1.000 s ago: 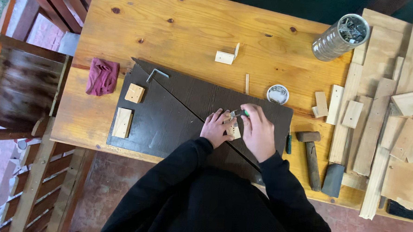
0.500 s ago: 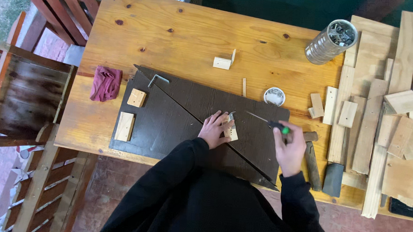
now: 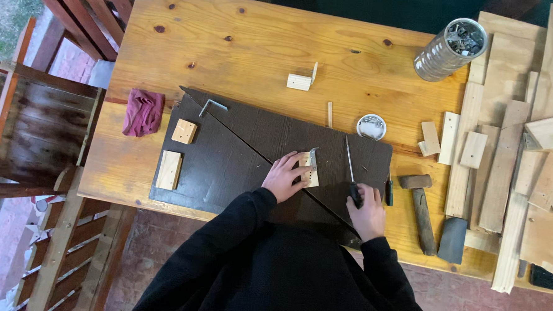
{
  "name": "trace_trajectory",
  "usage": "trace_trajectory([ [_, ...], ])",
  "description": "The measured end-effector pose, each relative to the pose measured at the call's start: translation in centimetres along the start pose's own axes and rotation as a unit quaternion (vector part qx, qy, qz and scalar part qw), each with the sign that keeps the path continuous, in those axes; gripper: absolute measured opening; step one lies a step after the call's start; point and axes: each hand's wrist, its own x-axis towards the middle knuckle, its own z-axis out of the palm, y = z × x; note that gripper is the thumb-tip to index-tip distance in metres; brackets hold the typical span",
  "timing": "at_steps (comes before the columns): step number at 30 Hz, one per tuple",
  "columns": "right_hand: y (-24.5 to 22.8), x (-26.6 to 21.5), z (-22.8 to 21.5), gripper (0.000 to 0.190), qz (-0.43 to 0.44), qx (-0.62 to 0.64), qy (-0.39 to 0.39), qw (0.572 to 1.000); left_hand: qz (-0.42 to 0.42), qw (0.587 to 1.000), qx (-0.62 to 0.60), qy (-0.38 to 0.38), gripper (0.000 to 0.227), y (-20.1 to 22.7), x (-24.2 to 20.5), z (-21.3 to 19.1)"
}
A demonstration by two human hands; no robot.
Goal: The person assembles small wooden blocks using metal brackets and screws. They position the blocks, insert screws, and tighten them with a screwdriver, repeating the process for multiple joints on a workbench.
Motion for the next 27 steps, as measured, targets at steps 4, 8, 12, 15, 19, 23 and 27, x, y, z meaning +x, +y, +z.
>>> trace_trajectory([
  [4, 0.5, 1.2, 0.0, 0.049, -0.065, -0.030, 0.020, 0.997, 0.006, 0.999, -0.012, 0.044, 0.040, 0.0, -0.3, -0.5],
  [8, 0.3, 2.1, -1.3, 0.037, -0.060, -0.018, -0.040, 0.997, -0.039, 0.993, 0.017, 0.111, 0.018, -2.7, -1.4, -1.0],
  [12, 1.4, 2.5, -1.1, 0.029, -0.062, -0.007, -0.070, 0.996, -0.153, 0.973, 0.050, 0.166, 0.003, -10.0, -4.0, -3.8],
  [15, 1.5, 2.6, -0.9, 0.024, -0.081, -0.002, -0.055, 0.995, -0.169, 0.928, 0.069, 0.326, 0.019, -14.2, -5.0, -10.3],
  [19, 1.3, 2.7, -0.9, 0.021, -0.074, -0.003, -0.053, 0.996, -0.171, 0.871, 0.218, 0.405, 0.028, -19.7, -7.1, -17.3],
  [23, 0.5, 2.7, -1.6, 0.018, -0.054, 0.001, -0.065, 0.996, -0.384, 0.851, 0.260, 0.247, 0.084, -22.3, -8.8, -18.4],
  [27, 1.6, 2.5, -1.1, 0.020, -0.078, -0.002, -0.015, 0.997, -0.375, 0.840, 0.290, 0.265, 0.066, -23.3, -9.7, -17.7],
])
